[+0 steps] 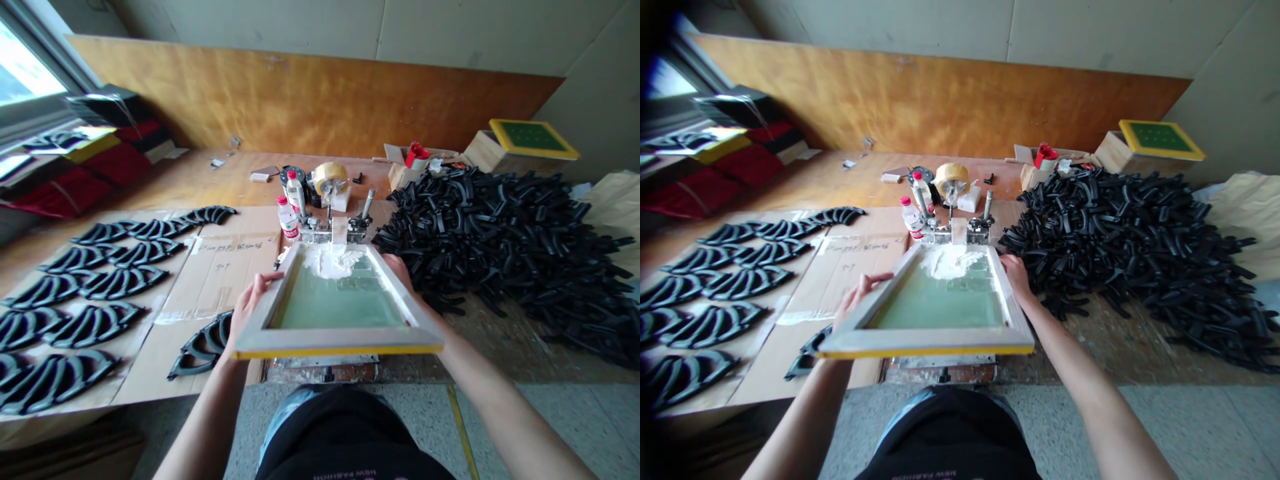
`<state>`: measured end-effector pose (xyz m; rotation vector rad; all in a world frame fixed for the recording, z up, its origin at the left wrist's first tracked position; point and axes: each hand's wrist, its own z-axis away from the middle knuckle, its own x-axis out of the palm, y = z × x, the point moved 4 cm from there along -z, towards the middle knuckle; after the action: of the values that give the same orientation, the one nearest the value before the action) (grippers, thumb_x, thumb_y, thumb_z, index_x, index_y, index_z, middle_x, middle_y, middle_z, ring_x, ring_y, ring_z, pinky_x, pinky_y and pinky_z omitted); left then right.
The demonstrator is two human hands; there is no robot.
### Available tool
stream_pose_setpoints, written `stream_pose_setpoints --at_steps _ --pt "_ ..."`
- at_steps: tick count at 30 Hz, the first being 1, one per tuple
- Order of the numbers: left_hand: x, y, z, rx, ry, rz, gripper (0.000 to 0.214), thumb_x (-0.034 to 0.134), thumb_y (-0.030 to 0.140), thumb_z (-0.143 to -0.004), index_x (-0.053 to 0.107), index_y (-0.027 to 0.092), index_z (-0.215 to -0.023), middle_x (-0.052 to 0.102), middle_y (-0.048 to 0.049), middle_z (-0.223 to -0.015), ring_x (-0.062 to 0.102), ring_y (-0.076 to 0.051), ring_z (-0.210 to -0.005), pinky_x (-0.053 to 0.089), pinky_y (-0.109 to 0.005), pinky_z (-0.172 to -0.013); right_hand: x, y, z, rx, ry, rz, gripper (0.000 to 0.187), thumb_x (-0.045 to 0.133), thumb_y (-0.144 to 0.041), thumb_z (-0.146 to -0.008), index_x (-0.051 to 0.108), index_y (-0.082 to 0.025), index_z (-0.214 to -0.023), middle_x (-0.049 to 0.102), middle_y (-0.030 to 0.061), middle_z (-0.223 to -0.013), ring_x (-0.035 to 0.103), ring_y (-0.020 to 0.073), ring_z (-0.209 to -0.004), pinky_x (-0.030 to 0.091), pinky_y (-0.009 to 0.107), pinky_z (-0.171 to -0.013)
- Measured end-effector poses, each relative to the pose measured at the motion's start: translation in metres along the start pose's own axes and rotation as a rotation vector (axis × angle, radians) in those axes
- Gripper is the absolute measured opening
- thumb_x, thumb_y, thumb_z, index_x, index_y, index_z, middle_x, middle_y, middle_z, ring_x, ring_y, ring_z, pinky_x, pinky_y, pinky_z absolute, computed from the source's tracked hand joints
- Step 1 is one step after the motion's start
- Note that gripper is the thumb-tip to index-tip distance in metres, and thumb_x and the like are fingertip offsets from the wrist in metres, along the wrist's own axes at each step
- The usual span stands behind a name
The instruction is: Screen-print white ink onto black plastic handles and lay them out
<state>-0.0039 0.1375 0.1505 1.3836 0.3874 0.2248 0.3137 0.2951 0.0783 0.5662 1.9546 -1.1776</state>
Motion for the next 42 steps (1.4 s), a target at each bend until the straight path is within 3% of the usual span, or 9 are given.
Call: stream_pose_setpoints --at_steps 5,9,14,19,26,30,33,38,42 --pt "0.002 -0.082 0.019 -0.226 -0.122 -0.066 0.08 0.06 0.064 -0.076 0.047 0.019 -0.141 0.072 -0.0064 -0.095 0.066 -0.022 -0.082 0.05 -0.028 -0.068 -0.014 -0.027 -0.054 -0.093 0.178 0.08 0.053 0.066 -0.018 -0.083 0.053 -0.019 -0.134 0.05 0.0136 -0.136 0.049 0.0265 -0.123 0.038 0.045 -0.108" --pt "0.011 -0.124 0.012 -0.232 -0.111 -0.117 0.082 0.059 0.061 -0.078 0.041 0.018 -0.146 0.071 -0.0066 -0.093 0.067 -0.023 -0.083 0.052 -0.033 -0.074 0.033 -0.073 -0.08 -0.207 -0.087 0.202 0.035 0.068 -0.018 -0.083 0.059 -0.016 -0.117 0.06 0.0132 -0.117 0.053 0.0267 -0.111 0.044 0.041 -0.097" --pt "0.012 -0.138 0.008 -0.202 -0.104 -0.186 0.072 0.054 0.06 -0.082 0.048 0.018 -0.141 0.071 -0.0094 -0.107 0.066 -0.027 -0.1 0.05 -0.037 -0.087 0.057 -0.087 -0.047 -0.307 -0.314 0.316 0.009 0.06 -0.016 -0.087 0.063 -0.012 -0.094 0.065 0.0126 -0.095 0.057 0.0237 -0.094 0.043 0.034 -0.085" --pt "0.011 -0.14 0.009 -0.174 -0.059 -0.205 0.064 0.052 0.057 -0.084 0.054 0.019 -0.135 0.066 -0.0102 -0.126 0.062 -0.026 -0.114 0.046 -0.035 -0.097 0.035 -0.098 -0.009 -0.669 -0.516 0.166 0.011 0.059 -0.01 -0.081 0.065 -0.016 -0.087 0.065 0.0062 -0.088 0.057 0.0195 -0.087 0.042 0.028 -0.076" --pt "0.013 -0.137 0.011 -0.232 -0.096 -0.106 0.076 0.054 0.063 -0.08 0.049 0.014 -0.139 0.071 -0.0129 -0.113 0.067 -0.027 -0.1 0.052 -0.036 -0.083 0.045 -0.099 -0.014 -0.571 -0.323 0.131 0.016 0.053 -0.005 -0.081 0.064 -0.016 -0.087 0.064 0.0085 -0.091 0.055 0.0223 -0.092 0.044 0.031 -0.078" --pt "0.014 -0.126 0.014 -0.266 -0.105 -0.089 0.077 0.057 0.062 -0.078 0.049 0.015 -0.138 0.073 -0.0104 -0.101 0.069 -0.025 -0.086 0.053 -0.033 -0.072 0.048 -0.095 0.002 -0.628 -0.364 0.081 0.016 0.057 -0.007 -0.081 0.064 -0.016 -0.092 0.064 0.0083 -0.093 0.055 0.0218 -0.093 0.045 0.032 -0.082" --pt "0.013 -0.113 0.017 -0.276 -0.104 -0.09 0.078 0.059 0.061 -0.078 0.048 0.015 -0.14 0.074 -0.0095 -0.098 0.069 -0.025 -0.083 0.053 -0.032 -0.068 0.039 -0.095 -0.023 -0.507 -0.357 0.047 0.014 0.065 -0.019 -0.084 0.065 -0.019 -0.099 0.065 0.0041 -0.093 0.059 0.0186 -0.087 0.046 0.028 -0.078" --pt "0.0 -0.071 0.019 -0.238 -0.069 -0.054 0.075 0.051 0.069 -0.08 0.054 0.019 -0.136 0.073 -0.0066 -0.094 0.067 -0.025 -0.086 0.051 -0.03 -0.068 0.012 -0.09 -0.094 -0.203 -0.147 0.178 0.057 0.072 -0.032 -0.083 0.051 -0.027 -0.136 0.065 0.0064 -0.107 0.062 0.0208 -0.088 0.046 0.029 -0.077" --pt "-0.001 -0.034 0.007 -0.272 -0.078 0.108 0.077 0.04 0.077 -0.08 0.059 0.021 -0.13 0.073 -0.0048 -0.085 0.065 -0.021 -0.069 0.049 -0.03 -0.06 -0.029 -0.05 -0.11 -0.066 0.067 0.176 0.046 0.059 -0.038 -0.091 0.053 -0.025 -0.134 0.068 0.0069 -0.102 0.063 0.0217 -0.086 0.045 0.03 -0.076"
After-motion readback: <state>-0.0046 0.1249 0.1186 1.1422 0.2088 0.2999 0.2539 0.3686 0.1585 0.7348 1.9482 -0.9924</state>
